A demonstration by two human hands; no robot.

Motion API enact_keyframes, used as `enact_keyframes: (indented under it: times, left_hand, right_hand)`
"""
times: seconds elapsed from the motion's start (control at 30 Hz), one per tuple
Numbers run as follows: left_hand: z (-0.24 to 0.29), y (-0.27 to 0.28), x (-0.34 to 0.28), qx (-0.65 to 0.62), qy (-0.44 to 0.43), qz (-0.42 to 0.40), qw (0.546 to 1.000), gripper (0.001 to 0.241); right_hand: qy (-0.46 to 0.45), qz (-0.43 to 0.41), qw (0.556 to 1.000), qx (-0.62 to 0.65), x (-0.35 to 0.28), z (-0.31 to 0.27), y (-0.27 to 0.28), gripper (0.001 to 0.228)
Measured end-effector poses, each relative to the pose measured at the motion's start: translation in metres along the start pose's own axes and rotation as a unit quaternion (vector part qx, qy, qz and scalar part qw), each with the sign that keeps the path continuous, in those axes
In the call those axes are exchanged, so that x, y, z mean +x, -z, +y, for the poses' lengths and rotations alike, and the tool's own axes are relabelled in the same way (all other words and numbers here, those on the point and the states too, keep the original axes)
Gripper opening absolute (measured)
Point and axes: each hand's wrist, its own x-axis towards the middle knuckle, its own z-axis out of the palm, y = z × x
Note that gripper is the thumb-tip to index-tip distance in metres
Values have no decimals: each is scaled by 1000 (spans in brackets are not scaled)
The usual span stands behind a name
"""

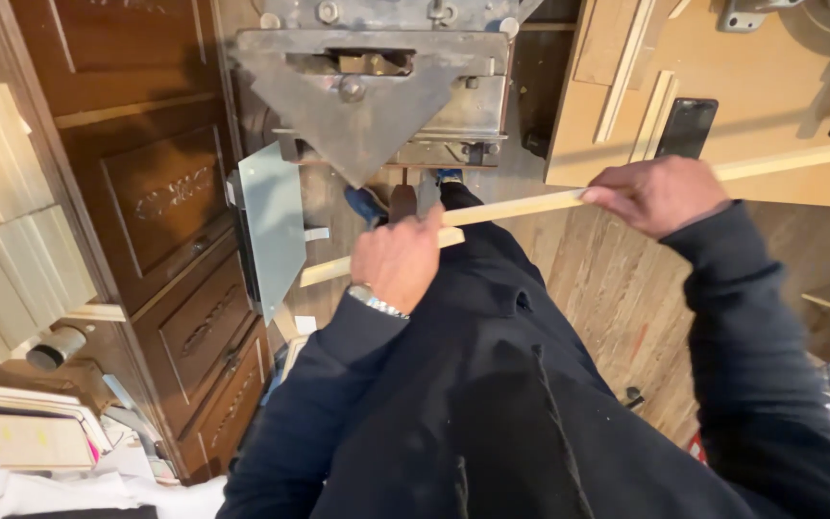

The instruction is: Cutting wooden frame mouldings using a manual mitre trimmer machine.

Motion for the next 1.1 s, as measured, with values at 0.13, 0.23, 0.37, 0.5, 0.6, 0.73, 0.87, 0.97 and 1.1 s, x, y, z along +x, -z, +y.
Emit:
enact_keyframes:
  times: [0.13, 0.23, 0.37, 0.5, 0.6, 0.73, 0.87, 0.97, 1.1]
  left_hand:
    - [-48, 1, -21, 41, 55, -18, 997, 13]
    - [-116, 2, -37, 74, 102, 42, 991, 11]
    - [-224, 22, -41, 120, 158, 107, 974, 12]
    - [-289, 28, -29, 70, 131, 141, 979, 10]
    - [-319, 25, -14, 27, 129, 169, 977, 8]
    - [-327, 24, -14, -18, 112, 184, 976, 10]
    - [-324, 28, -22, -57, 119, 207, 969, 11]
    - [-320, 31, -20, -53, 140, 192, 970, 12]
    - [-320, 29, -7, -54, 147, 193, 969, 13]
  right_hand:
    - [4, 1, 1000, -24, 11, -38, -7, 36]
    - [12, 35, 999, -15, 23, -35, -22, 34]
    - [57, 175, 982, 46, 49, -51, -42, 19]
    - [65, 277, 956, 66, 90, -79, -79, 7]
    - [45, 306, 949, 69, 116, -100, -98, 6]
    - [58, 302, 951, 42, 121, -118, -107, 12]
    - [109, 288, 951, 7, 119, -119, -102, 19]
    - [118, 282, 952, -29, 120, -107, -108, 15]
    - [89, 311, 945, -41, 124, -107, -106, 13]
